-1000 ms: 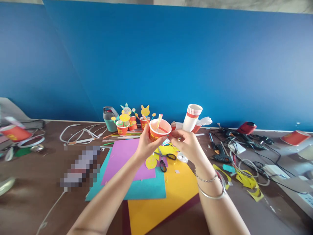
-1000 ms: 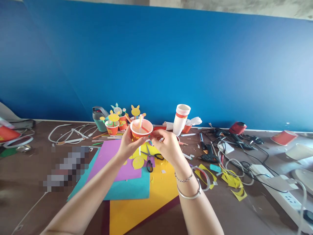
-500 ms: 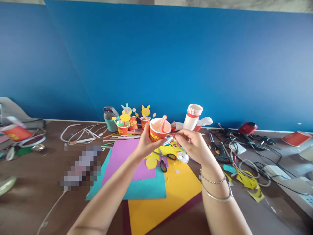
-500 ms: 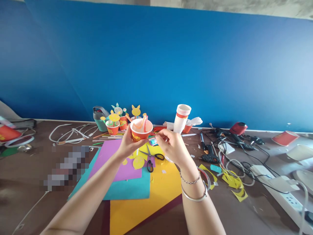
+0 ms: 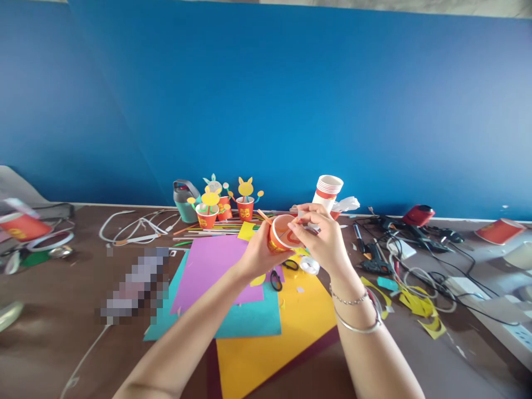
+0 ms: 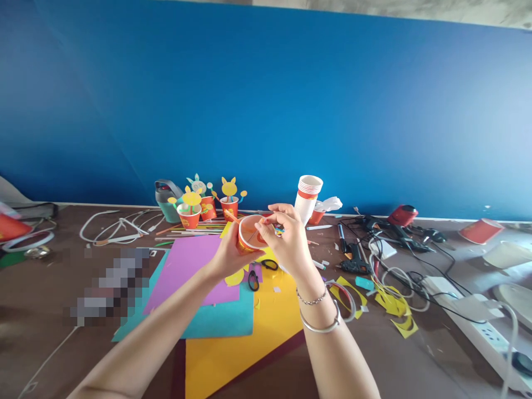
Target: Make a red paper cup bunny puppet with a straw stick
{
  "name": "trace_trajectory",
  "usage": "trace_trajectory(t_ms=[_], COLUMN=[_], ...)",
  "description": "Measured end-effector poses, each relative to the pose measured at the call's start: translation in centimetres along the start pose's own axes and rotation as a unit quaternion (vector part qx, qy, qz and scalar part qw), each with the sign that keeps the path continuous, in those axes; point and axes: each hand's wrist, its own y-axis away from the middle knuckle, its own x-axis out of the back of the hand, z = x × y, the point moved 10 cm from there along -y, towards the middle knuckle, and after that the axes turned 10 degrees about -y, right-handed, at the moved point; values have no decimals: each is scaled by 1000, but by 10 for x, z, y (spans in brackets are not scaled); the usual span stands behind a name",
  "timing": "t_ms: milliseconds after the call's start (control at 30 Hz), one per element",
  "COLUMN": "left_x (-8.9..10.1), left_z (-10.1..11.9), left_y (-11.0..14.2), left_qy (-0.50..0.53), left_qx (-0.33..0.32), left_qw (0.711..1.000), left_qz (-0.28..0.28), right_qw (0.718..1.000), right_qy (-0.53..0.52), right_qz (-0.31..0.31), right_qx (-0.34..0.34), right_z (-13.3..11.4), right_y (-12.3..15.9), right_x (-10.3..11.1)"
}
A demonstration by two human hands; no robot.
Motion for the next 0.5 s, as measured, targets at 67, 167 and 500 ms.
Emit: trace_trajectory(t_ms=[67, 167, 500], left_x=[0, -3, -7], left_z=[0, 1, -9], left_y=[1, 2, 3], left_qy=[-12, 4, 244], left_qx=[1, 4, 70], left_qw=[1000, 1000, 966], left_qz=[14, 20, 45], right_qw=[999, 999, 969], right_qy=[16, 8, -180], right_qz=[23, 31, -81], right_qx=[17, 23, -147], right_z=[-3, -5, 37], right_y=[1, 1, 4], right_x=[0, -2, -27])
